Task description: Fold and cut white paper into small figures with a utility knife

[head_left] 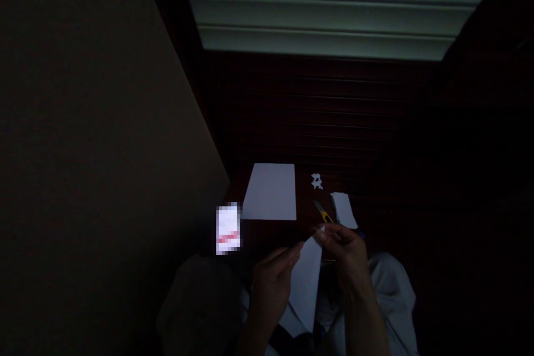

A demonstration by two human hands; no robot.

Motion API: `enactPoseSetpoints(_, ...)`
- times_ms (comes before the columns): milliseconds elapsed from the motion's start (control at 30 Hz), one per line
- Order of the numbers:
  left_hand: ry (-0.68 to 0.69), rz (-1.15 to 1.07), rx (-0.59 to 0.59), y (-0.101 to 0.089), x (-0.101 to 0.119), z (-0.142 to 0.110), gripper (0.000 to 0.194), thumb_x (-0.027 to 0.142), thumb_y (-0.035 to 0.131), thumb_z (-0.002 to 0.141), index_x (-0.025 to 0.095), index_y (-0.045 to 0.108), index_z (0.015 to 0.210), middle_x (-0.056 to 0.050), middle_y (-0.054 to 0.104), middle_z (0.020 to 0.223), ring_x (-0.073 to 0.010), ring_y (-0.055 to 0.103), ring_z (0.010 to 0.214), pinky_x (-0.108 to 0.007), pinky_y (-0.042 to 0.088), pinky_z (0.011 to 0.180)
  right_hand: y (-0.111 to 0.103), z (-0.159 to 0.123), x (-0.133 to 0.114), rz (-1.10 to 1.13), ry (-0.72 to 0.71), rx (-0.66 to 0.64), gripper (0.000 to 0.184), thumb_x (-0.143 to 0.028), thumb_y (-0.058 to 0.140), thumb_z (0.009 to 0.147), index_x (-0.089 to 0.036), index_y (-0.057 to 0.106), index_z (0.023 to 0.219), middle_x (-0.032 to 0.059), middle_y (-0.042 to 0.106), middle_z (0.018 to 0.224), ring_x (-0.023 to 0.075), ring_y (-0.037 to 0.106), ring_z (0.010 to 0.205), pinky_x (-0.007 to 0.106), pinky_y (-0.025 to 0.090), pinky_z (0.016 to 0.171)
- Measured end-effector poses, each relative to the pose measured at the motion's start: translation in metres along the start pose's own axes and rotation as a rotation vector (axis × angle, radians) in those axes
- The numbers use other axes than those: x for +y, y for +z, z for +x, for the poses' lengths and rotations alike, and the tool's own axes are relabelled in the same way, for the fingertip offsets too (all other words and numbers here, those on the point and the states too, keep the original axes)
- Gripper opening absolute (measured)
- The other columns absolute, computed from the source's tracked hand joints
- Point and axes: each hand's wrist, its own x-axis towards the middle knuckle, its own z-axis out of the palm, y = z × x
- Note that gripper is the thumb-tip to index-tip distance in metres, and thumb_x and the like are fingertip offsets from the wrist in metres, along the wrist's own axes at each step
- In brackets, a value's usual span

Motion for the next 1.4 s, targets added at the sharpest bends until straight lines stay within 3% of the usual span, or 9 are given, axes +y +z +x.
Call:
enactPoseSetpoints(367, 0.039, 0.046, 0.0, -0.0021, -0.0037, -0.0011, 0.029, 0.022, 0.046, 0.088, 0.025, 0.062, 0.112, -0.004, 0.067, 0.093, -0.0126, 0.062, 0.08, -0.018, 0.051, 0.069, 0.0008, -0.0001, -0.0008, -0.074, -0.008, 0.045, 0.019, -0.033, 0.074, 0.065, -0.017, 0.071, 0.074, 0.0067, 0.072, 0.073, 0.0207, 0.064, 0.065, 0.031, 0.049, 0.062)
enactPoseSetpoints(833, 0.014, 0.062, -0.04, -0.0024, -0.0005, -0.0021, 0.031, 0.02, 0.045, 0.088, 0.027, 0.061, 0.114, -0.003, 0.066, 0.091, -0.0118, 0.061, 0.08, -0.017, 0.05, 0.069, -0.0043, -0.0007, 0.0039, 0.006, -0.01, 0.022, 0.012, -0.027, 0.074, 0.065, -0.018, 0.066, 0.065, 0.0032, 0.069, 0.065, 0.0149, 0.059, 0.057, 0.025, 0.045, 0.055)
enactPoseSetpoints(1267, 0.051, 0.099, -0.044, -0.0022, -0.0004, -0.0037, 0.031, 0.017, 0.045, 0.088, 0.027, 0.061, 0.113, -0.003, 0.066, 0.096, -0.0123, 0.061, 0.084, -0.018, 0.05, 0.073, 0.0036, -0.0009, 0.0004, -0.092, -0.087, 0.156, 0.019, -0.035, 0.071, 0.067, -0.016, 0.067, 0.07, 0.0042, 0.069, 0.066, 0.0159, 0.059, 0.058, 0.026, 0.045, 0.057)
enactPoseSetpoints(1400, 0.039, 0.09, -0.018, -0.0013, 0.0008, -0.0034, 0.03, 0.018, 0.046, 0.088, 0.026, 0.062, 0.113, -0.003, 0.066, 0.098, -0.0125, 0.062, 0.085, -0.018, 0.05, 0.075, 0.0049, -0.0012, -0.0007, -0.089, -0.085, 0.107, 0.021, -0.033, 0.072, 0.067, -0.016, 0.069, 0.079, 0.0047, 0.069, 0.073, 0.017, 0.061, 0.065, 0.026, 0.047, 0.06)
